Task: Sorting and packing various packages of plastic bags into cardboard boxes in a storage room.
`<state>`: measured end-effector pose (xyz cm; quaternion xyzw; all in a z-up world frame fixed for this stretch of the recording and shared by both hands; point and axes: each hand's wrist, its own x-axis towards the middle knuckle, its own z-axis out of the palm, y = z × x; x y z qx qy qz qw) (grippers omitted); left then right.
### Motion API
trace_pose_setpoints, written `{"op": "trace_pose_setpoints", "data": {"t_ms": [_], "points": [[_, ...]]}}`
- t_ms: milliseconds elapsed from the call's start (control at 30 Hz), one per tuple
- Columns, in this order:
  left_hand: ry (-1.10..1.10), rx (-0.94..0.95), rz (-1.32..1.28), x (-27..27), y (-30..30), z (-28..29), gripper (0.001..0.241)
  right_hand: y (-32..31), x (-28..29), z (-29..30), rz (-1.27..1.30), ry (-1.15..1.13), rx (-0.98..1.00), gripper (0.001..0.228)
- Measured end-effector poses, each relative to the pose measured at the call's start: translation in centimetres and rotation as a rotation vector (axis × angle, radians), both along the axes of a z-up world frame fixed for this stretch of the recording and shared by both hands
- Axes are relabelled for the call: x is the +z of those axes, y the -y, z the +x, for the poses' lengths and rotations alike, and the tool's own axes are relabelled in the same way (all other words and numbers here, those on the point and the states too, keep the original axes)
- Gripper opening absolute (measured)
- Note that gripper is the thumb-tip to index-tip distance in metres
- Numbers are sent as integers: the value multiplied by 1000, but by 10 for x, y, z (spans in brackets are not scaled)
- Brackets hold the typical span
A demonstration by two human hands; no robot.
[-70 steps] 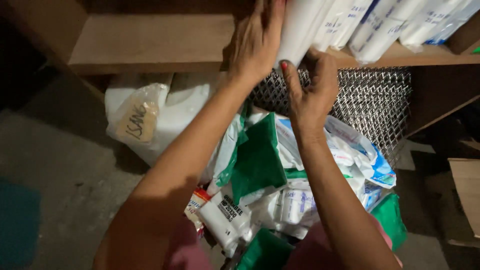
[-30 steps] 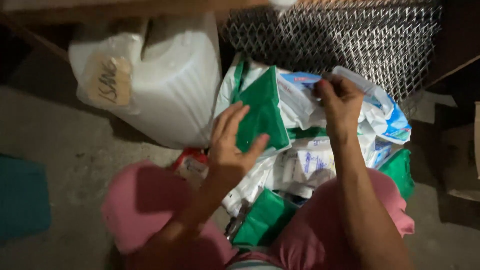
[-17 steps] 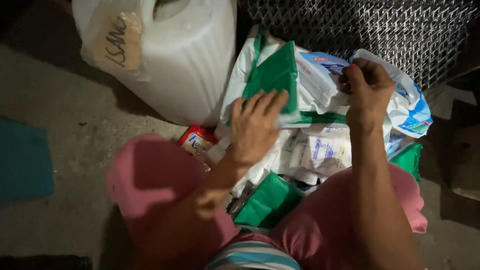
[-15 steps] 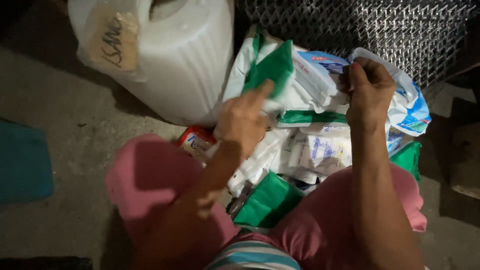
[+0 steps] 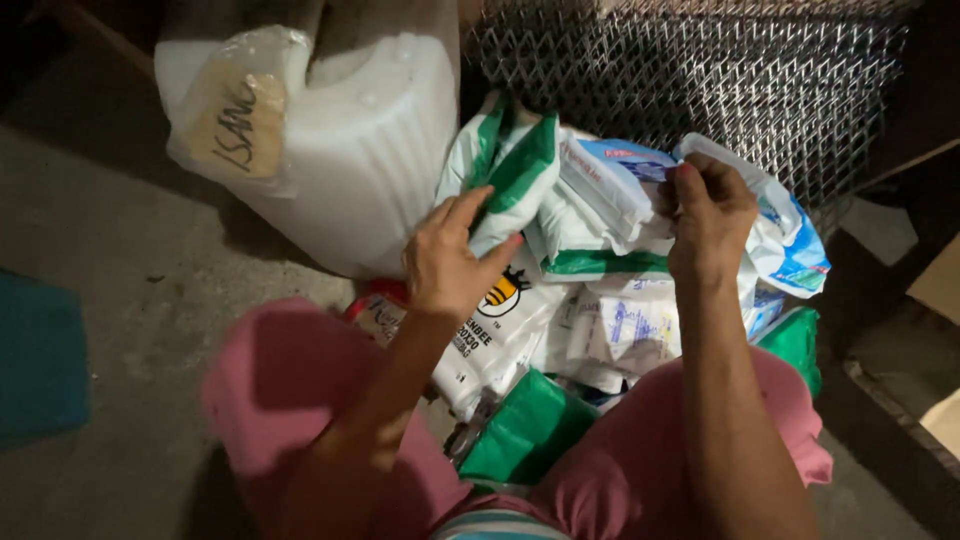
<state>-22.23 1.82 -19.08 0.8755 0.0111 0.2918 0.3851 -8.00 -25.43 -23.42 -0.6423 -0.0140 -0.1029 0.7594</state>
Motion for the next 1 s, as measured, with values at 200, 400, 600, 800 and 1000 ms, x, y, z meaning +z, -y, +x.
{"op": "trace_pose_setpoints", "data": {"t_ms": [200,400,600,800,1000], "points": [[-41,-71,19,-3,14,-6,58,2,-11,11,-2,143,-139,16],[-34,-94,197,-13,28,-5,60,8,-26,22,-137,126,-165,17],[-21,-166,451,-12,40,-8,82,-11,-27,10,-867,417,-179,28],[-87,-171,506,-8,63,-15,84,-33,13,-34,-1110,375,-225,41],[-177,-109,567,-6,69,-13,86,-24,25,-38,-1156,329,-171,48]]}}
